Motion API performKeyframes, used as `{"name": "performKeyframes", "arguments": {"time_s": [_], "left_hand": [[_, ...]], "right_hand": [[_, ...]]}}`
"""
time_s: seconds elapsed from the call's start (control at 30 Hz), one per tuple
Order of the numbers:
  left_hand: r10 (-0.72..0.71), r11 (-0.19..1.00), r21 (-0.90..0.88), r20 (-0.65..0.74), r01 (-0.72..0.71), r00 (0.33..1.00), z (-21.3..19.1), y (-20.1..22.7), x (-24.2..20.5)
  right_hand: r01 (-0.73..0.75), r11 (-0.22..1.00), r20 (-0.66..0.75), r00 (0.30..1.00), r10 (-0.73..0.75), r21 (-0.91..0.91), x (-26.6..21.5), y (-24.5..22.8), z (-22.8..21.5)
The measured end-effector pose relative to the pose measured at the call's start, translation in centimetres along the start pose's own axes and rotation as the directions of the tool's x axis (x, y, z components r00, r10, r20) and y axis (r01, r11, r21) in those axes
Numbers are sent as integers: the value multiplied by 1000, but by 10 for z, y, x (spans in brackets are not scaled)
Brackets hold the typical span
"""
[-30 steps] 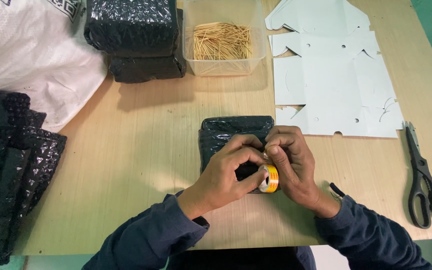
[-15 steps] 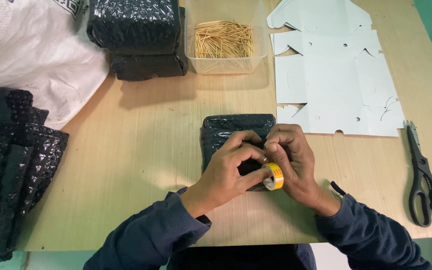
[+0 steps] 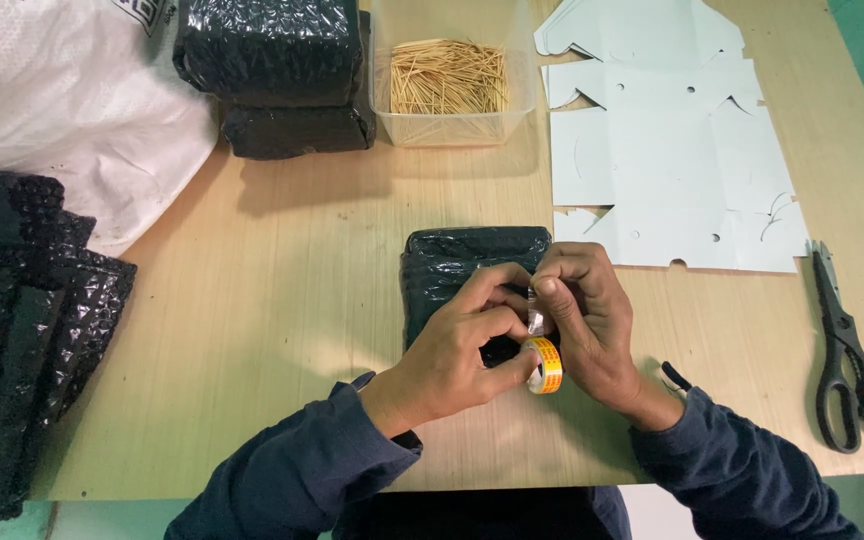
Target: The person folds a black plastic bag around a rectangular item on a wooden table, tucks the edges, and smooths the surface. The person then applies a strip of yellow tape to seal the package.
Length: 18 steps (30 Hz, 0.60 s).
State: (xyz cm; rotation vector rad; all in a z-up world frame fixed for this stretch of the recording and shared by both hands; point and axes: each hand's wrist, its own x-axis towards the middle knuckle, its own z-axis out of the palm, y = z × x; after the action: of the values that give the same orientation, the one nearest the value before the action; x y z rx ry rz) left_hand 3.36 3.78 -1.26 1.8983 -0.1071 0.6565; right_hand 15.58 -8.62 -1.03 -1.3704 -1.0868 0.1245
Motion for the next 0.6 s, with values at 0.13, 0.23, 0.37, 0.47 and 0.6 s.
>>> {"name": "performKeyframes", "arguments": {"time_s": [0.13,0.23,0.37,0.47,0.6], "left_hand": [[49,993,113,-78,-40,996,2,2,-3],[15,972,233,-87,6,996,-2,15,-9],[-214,939,254,-96,232,972,3,16,-28],[-542,840,36,6,542,840,12,22,-35],[-526,847,-97,-10,523,850,15,30,-34]], "right_hand": [[-7,1000,-24,1000,6,-8,3,-4,6],[-22,999,7,1000,22,-25,8,-15,6],[-37,995,62,997,43,-94,9,-21,8],[-42,993,48,998,48,-106,8,-17,10],[-148,988,76,986,151,-49,8,-16,8]]}}
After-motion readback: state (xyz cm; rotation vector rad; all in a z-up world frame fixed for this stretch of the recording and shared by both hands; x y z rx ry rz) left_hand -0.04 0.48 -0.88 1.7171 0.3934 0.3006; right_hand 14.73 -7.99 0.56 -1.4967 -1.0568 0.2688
